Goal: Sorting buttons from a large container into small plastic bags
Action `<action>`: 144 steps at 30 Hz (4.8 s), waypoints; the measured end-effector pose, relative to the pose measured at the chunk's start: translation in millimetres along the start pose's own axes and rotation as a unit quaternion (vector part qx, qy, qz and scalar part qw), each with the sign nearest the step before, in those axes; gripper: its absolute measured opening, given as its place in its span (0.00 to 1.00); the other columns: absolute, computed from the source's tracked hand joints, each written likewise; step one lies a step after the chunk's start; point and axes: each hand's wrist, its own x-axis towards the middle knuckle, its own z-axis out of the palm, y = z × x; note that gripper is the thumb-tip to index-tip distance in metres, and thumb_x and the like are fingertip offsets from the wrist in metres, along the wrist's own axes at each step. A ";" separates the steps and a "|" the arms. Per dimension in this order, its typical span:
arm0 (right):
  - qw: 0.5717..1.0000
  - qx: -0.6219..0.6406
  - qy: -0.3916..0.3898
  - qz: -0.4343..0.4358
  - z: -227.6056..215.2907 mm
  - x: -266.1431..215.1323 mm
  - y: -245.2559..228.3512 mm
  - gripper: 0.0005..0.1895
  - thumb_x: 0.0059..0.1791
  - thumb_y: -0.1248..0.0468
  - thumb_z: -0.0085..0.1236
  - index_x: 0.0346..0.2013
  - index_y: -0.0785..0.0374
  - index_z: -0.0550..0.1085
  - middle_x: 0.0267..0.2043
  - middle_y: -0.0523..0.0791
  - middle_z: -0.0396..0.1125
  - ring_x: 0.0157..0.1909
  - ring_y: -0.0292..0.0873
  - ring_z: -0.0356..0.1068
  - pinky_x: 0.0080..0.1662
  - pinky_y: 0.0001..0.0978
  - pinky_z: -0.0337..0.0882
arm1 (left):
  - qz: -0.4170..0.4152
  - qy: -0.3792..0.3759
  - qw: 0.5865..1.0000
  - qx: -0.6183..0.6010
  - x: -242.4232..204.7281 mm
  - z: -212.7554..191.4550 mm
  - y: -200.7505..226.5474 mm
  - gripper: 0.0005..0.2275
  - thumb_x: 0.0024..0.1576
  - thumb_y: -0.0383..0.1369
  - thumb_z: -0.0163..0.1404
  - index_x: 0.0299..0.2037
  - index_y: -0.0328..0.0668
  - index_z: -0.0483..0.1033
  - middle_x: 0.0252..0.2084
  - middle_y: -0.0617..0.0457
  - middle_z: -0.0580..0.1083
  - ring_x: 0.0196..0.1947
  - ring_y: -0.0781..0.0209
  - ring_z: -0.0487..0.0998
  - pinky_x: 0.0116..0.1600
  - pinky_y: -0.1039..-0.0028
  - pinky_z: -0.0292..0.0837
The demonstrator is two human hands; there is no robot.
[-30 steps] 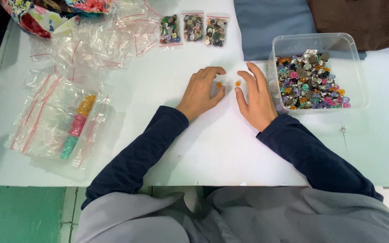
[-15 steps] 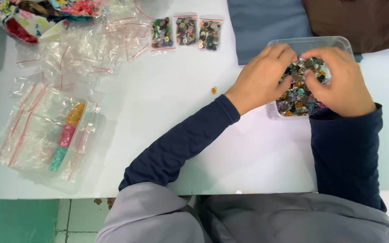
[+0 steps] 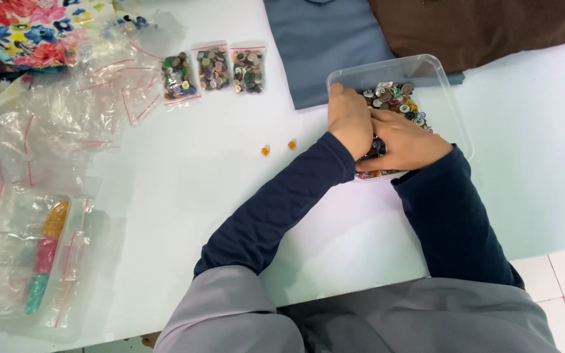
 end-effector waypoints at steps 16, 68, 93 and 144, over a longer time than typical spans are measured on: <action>0.995 -0.012 0.078 0.053 16.6 10.0 28.6 0.28 0.47 0.60 0.64 0.56 0.66 0.64 0.47 0.56 0.68 0.47 0.66 0.73 0.41 0.55 0.74 | 0.082 0.092 0.987 -0.100 1.5 17.3 -15.7 0.05 0.47 0.27 0.58 0.27 0.54 0.80 0.25 0.62 0.79 0.30 0.56 0.80 0.47 0.61 0.53; 0.941 0.073 0.329 0.026 -5.3 -1.0 10.2 0.08 0.61 0.66 0.49 0.52 0.66 0.73 0.26 0.55 0.71 0.32 0.64 0.74 0.33 0.52 0.71 | 0.087 0.216 0.931 -0.282 6.6 19.0 -26.5 0.06 0.51 0.31 0.47 0.38 0.45 0.70 0.26 0.53 0.77 0.20 0.49 0.80 0.40 0.61 0.65; 0.979 0.079 0.181 0.052 6.5 -1.4 28.8 0.14 0.42 0.63 0.65 0.32 0.66 0.68 0.24 0.56 0.66 0.30 0.63 0.69 0.31 0.51 0.65 | 0.101 0.354 0.894 -0.255 -24.1 -19.4 -30.0 0.10 0.40 0.42 0.43 0.15 0.48 0.73 0.11 0.50 0.71 0.17 0.48 0.76 0.47 0.58 0.58; 0.892 -0.183 0.412 -0.038 -3.2 -13.3 -0.7 0.07 0.57 0.68 0.63 0.50 0.64 0.81 0.42 0.46 0.71 0.38 0.46 0.70 0.42 0.40 0.72 | 0.119 0.306 0.799 -0.503 -80.8 -3.9 -143.5 0.10 0.65 0.38 0.51 0.51 0.47 0.71 0.47 0.58 0.79 0.46 0.63 0.82 0.60 0.64 0.66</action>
